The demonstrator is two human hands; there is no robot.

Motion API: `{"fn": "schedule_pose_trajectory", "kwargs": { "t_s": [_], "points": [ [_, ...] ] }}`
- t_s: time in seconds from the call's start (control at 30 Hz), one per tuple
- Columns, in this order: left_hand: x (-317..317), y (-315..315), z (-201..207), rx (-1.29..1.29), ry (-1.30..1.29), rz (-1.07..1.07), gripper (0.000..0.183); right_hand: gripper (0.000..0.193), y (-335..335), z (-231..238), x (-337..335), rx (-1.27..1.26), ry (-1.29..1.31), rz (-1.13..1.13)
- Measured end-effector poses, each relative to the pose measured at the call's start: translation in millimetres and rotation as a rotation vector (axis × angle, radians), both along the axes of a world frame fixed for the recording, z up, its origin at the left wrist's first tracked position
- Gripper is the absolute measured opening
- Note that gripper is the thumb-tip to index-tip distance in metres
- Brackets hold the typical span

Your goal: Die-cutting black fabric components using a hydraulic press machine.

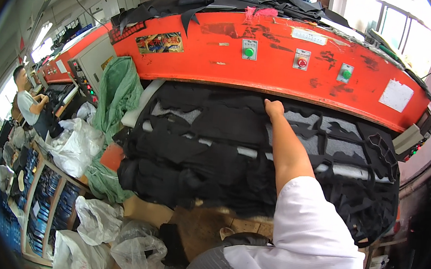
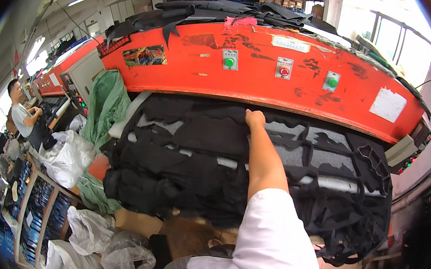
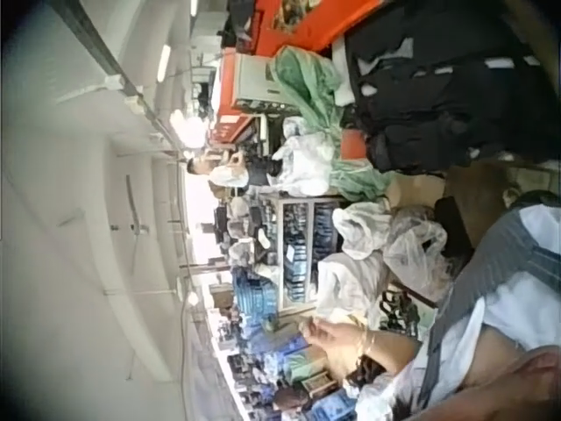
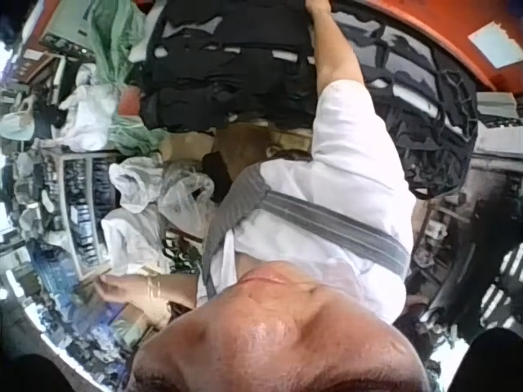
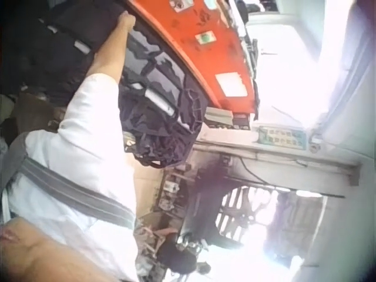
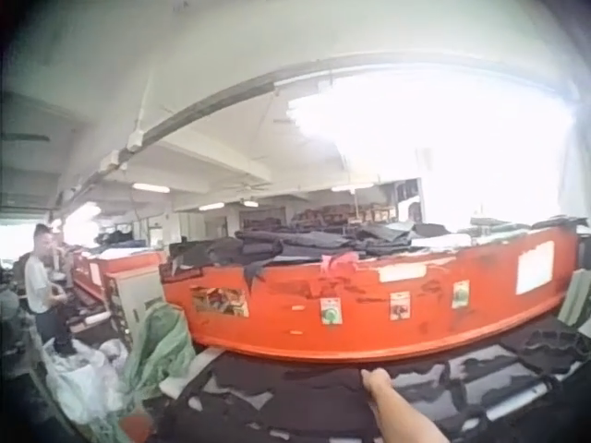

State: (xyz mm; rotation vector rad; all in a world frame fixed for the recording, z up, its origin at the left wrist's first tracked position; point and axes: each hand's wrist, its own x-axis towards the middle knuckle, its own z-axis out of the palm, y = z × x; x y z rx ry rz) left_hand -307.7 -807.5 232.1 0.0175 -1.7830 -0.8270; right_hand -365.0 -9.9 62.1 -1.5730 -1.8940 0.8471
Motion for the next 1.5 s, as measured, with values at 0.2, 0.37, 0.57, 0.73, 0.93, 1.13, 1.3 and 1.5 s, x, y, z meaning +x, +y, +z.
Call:
{"fn": "schedule_pose_trajectory", "kwargs": {
  "t_s": [0.2,0.37,0.57,0.73,0.93,1.13,1.3,1.5],
  "points": [
    [-185.8,219.8,-51.9,-0.051,-0.334,-0.862,0.021,0.062,81.1,-19.7,7.5,-0.123,-0.192,0.165],
    [-263.2,360.9,-84.1,0.638,-0.940,-1.365,0.030,0.057,57.9,-10.6,-15.9,-0.465,0.266,0.122],
    [-332.9,520.8,-164.2,1.183,-1.398,-1.385,0.060,0.043,66.6,-17.7,7.7,-0.629,0.486,0.045],
    [-382.0,599.5,-205.3,1.418,-1.376,-1.148,0.078,0.051,41.4,-9.9,2.8,-0.674,0.867,0.142],
    [-389.5,648.5,-197.5,1.413,-1.479,-1.339,0.054,0.055,44.5,-7.6,28.6,-0.843,0.955,0.272],
    [-405.8,678.2,-196.3,1.003,-1.487,-0.961,0.048,0.048,30.0,21.6,-11.4,-0.556,0.092,0.217],
    [-414.4,665.4,-211.0,1.356,-1.453,-1.171,0.041,0.047,-33.3,35.3,0.0,0.033,0.048,0.296],
    [-397.8,655.2,-226.6,1.322,-1.253,-0.950,0.044,0.037,-102.9,96.9,114.3,0.069,0.284,0.067]
  ]
}}
